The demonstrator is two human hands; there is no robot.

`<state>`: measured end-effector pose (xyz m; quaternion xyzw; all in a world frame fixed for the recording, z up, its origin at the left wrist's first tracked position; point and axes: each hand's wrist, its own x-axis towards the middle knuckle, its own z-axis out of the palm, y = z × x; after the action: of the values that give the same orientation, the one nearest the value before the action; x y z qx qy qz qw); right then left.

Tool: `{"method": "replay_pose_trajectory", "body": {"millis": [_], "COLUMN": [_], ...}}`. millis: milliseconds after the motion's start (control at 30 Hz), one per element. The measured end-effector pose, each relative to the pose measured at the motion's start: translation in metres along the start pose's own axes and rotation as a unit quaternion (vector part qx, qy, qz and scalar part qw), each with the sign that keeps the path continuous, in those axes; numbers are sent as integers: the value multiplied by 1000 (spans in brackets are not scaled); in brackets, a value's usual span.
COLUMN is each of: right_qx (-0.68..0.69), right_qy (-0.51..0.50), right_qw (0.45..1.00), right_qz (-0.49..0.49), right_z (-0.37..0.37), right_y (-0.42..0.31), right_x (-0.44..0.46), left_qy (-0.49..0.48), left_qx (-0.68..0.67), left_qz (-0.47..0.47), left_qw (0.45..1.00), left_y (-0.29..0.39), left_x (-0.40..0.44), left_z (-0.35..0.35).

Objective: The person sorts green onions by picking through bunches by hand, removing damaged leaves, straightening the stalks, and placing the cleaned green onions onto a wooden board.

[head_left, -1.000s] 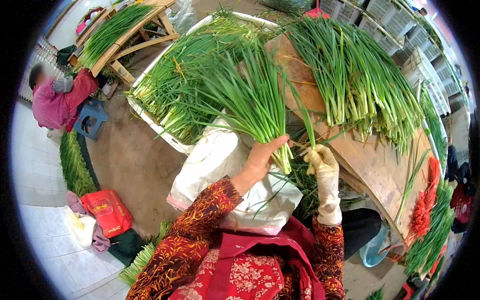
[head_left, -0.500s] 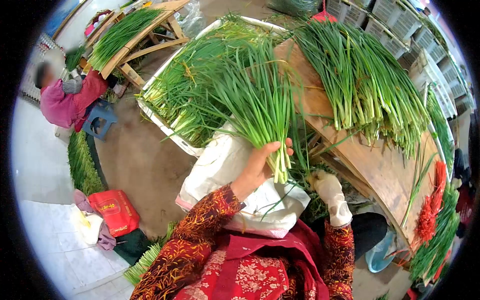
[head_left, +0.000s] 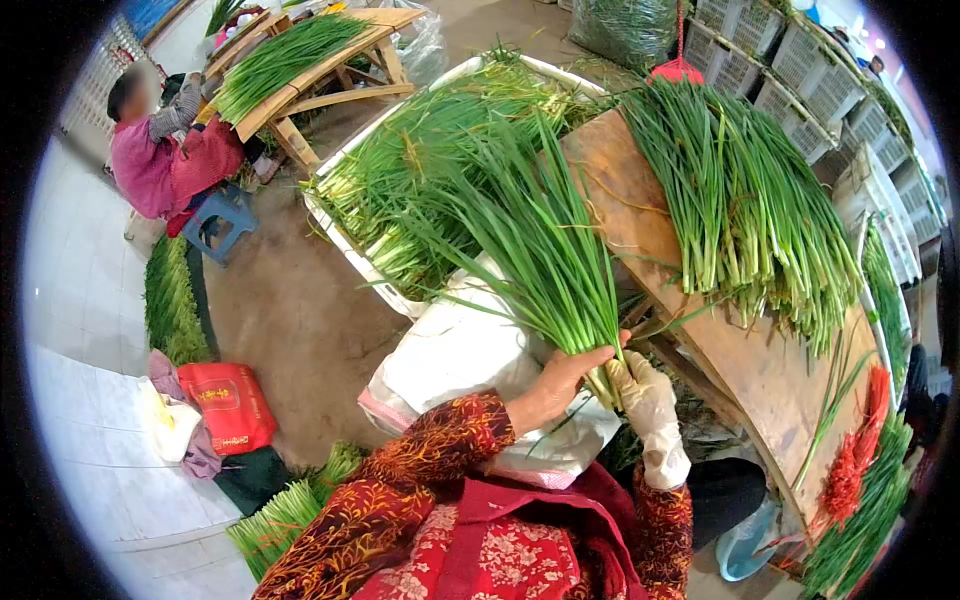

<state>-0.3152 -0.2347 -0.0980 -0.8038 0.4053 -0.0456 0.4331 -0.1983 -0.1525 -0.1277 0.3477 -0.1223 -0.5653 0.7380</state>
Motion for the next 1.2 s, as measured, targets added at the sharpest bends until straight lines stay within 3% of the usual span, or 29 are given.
{"method": "replay_pose_trajectory", "body": {"millis": [33, 133, 233, 300, 333, 367, 433, 500, 600, 700, 767, 833, 900, 933, 967, 1033, 1067, 1100, 1167, 1200], "right_qx": [64, 167, 93, -27, -11, 106, 130, 21, -91, -195, -70, 125, -129, -268, -437, -367, -366, -356, -321, -146], "right_qy": [12, -16, 0, -81, -111, -131, -64, 71, 109, 107, 54, -55, -123, -179, -279, -353, -364, -276, -91, -109], "right_qw": [997, 986, 995, 994, 991, 984, 989, 992, 979, 957, 984, 989, 974, 931, 843, 848, 844, 887, 942, 978], "right_qz": [-33, 4, -28, -64, -75, 49, -9, -101, -146, -185, -156, -62, -138, -169, -142, 147, 146, 102, 26, 99], "right_z": [6, 16, 11, -1, -15, -21, -38, -38, -24, 3, 12, 17, 56, 68, 64, 53, 45, 33, 3, -16], "right_y": [10, 14, 6, -4, -13, -22, -37, -57, -83, -63, -56, -39, 45, 77, 83, 89, 90, 87, 78, 64], "right_x": [-1, -10, -13, -15, -14, -10, 7, 29, 67, 106, 105, 85, 82, 74, 57, 35, 22, 10, -18, -31], "left_qy": [-17, -45, -63, -34, -7, -9, 20, 23, -68, -99, -58, -100, -86, -114, -113, -146, -65, 19, -60, -64], "left_qx": [-10, -82, -141, -125, -87, -87, -86, -56, -43, -1, 48, 45, 50, 21, 25, -42, 10, 60, -15, -54], "left_qz": [-4, -53, -91, -120, -97, -95, -105, -113, -79, -111, -115, -56, -12, 20, 27, 77, 92, 102, 138, 139], "left_qw": [1000, 994, 984, 984, 991, 992, 991, 992, 994, 989, 991, 992, 995, 993, 993, 985, 994, 993, 988, 987], "left_y": [-2, -6, -10, -3, 5, 11, 22, 32, 41, 65, 88, 112, 138, 146, 147, 146, 143, 137, 121, 107], "left_x": [0, -1, -2, -12, -20, -24, -34, -43, -62, -84, -104, -116, -129, -133, -131, -124, -120, -113, -92, -83], "left_z": [-3, -13, -19, -22, -15, -15, -19, -23, -19, -12, -9, -19, -11, -8, -6, -1, 11, 24, 47, 51]}}
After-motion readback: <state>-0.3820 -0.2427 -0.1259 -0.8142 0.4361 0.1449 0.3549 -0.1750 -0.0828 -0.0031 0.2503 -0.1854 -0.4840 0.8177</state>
